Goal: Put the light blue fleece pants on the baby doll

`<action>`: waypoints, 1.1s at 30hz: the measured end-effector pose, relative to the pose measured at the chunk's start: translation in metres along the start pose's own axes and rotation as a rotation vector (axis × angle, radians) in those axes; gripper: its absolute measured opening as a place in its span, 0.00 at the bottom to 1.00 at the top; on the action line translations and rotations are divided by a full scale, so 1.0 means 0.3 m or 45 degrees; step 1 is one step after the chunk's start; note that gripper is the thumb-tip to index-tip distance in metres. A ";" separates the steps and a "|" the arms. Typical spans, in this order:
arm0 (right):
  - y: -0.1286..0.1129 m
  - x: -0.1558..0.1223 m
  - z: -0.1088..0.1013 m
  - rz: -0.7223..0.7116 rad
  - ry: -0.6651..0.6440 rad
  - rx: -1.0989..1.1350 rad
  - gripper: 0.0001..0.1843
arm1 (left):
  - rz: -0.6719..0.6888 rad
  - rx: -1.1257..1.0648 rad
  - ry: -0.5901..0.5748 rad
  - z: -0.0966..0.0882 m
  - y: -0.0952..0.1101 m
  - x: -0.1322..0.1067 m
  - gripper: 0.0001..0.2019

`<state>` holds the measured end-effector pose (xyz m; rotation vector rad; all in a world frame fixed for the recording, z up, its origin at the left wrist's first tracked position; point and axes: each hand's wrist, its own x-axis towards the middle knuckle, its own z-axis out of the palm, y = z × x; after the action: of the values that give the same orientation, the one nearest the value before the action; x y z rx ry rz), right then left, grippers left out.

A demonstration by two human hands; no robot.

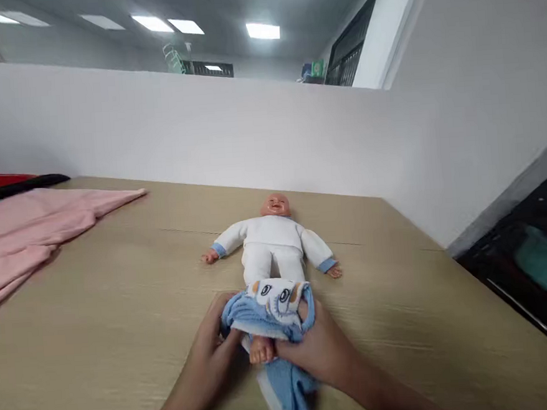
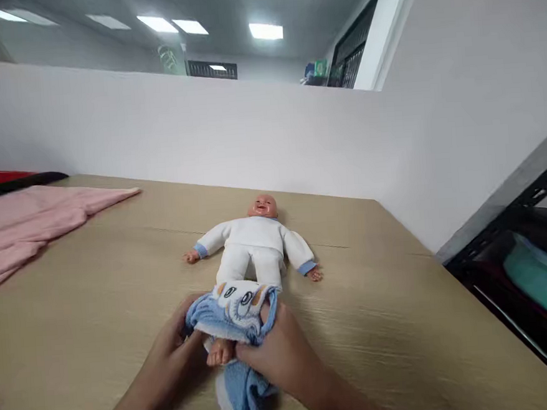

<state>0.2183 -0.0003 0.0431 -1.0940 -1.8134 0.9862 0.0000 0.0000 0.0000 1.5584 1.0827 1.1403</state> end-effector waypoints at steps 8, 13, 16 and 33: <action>0.052 0.058 -0.038 -0.181 0.022 0.051 0.31 | 0.074 0.063 -0.121 -0.043 0.027 0.064 0.15; 0.051 0.082 -0.038 -0.207 0.029 0.081 0.32 | 0.083 0.068 -0.110 -0.052 0.034 0.083 0.19; 0.055 0.080 -0.026 -0.211 0.031 0.066 0.33 | 0.059 0.034 -0.098 -0.050 0.017 0.086 0.22; 0.122 0.101 -0.204 -0.059 -0.407 0.158 0.39 | -0.118 -0.088 -0.581 -0.144 0.048 0.189 0.28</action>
<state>0.2747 0.0529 0.0411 -0.8510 -1.9876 1.2852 -0.0291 0.0584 0.0323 1.5938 0.7896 0.7019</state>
